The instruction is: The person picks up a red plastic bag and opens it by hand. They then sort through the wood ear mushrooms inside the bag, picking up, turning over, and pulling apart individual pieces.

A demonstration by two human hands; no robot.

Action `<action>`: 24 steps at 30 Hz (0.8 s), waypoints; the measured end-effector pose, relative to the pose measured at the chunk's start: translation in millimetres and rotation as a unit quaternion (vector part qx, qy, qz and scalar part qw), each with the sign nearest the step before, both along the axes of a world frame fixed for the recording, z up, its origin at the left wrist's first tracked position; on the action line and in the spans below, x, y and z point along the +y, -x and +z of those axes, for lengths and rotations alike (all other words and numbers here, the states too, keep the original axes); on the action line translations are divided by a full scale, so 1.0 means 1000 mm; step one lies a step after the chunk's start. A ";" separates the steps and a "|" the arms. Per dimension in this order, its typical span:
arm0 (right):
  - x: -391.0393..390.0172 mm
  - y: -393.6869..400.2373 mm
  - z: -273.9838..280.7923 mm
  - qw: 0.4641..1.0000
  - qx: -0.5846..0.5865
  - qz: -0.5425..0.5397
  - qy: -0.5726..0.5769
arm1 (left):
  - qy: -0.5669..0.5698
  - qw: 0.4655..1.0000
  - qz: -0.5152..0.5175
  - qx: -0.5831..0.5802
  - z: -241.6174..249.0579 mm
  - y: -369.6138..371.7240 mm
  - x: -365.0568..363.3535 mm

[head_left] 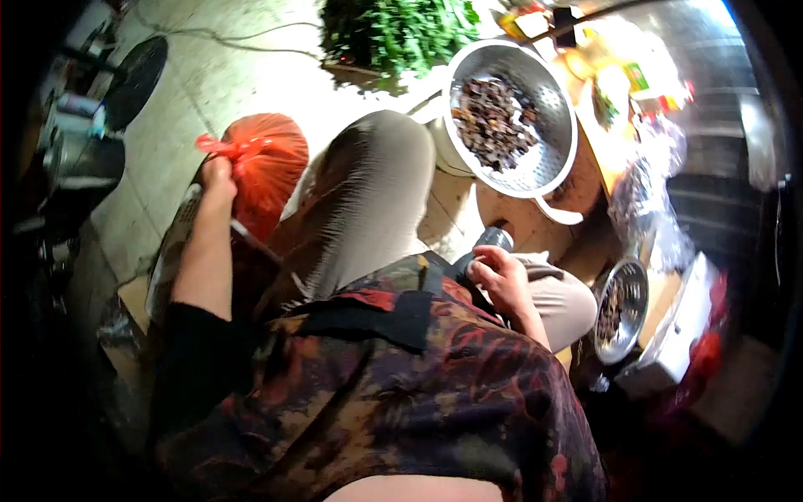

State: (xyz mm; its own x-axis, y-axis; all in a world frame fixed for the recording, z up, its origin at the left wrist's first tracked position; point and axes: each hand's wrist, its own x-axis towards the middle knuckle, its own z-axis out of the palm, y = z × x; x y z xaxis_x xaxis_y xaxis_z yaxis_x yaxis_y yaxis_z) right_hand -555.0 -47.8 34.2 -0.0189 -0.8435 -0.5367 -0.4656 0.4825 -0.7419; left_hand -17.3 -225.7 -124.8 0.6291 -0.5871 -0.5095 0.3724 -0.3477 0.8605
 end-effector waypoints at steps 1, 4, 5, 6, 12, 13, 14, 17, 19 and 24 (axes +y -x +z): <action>-0.004 -0.006 0.013 0.999 -0.010 -0.022 -0.036 | 0.037 0.998 0.020 0.049 0.004 0.000 -0.001; 0.004 0.000 0.002 0.997 -0.061 -0.035 -0.036 | 0.055 0.985 0.063 0.154 0.038 0.010 -0.007; 0.008 0.001 -0.004 0.996 -0.075 -0.044 -0.025 | 0.077 0.980 0.041 0.181 0.048 0.015 -0.010; 0.010 0.000 -0.004 0.996 -0.075 -0.050 -0.022 | 0.099 0.973 0.021 0.208 0.060 0.018 -0.012; 0.005 -0.006 0.010 0.994 -0.085 -0.067 -0.018 | 0.187 0.953 -0.052 0.234 0.155 0.045 -0.009; 0.005 -0.006 0.009 0.992 -0.106 -0.073 -0.011 | 0.219 0.946 -0.059 0.230 0.171 0.054 -0.007; 0.006 -0.006 0.011 0.991 -0.110 -0.078 -0.007 | 0.249 0.939 -0.066 0.226 0.192 0.065 -0.002; 0.007 -0.003 0.016 0.981 -0.158 -0.105 -0.037 | 0.325 0.873 -0.230 0.283 0.203 0.017 0.000; 0.000 0.009 0.028 0.976 -0.174 -0.127 -0.013 | 0.373 0.826 -0.306 0.291 0.260 0.011 0.017; -0.042 0.053 0.052 0.915 -0.279 -0.271 0.108 | 0.363 0.807 -0.393 0.250 0.355 0.053 0.034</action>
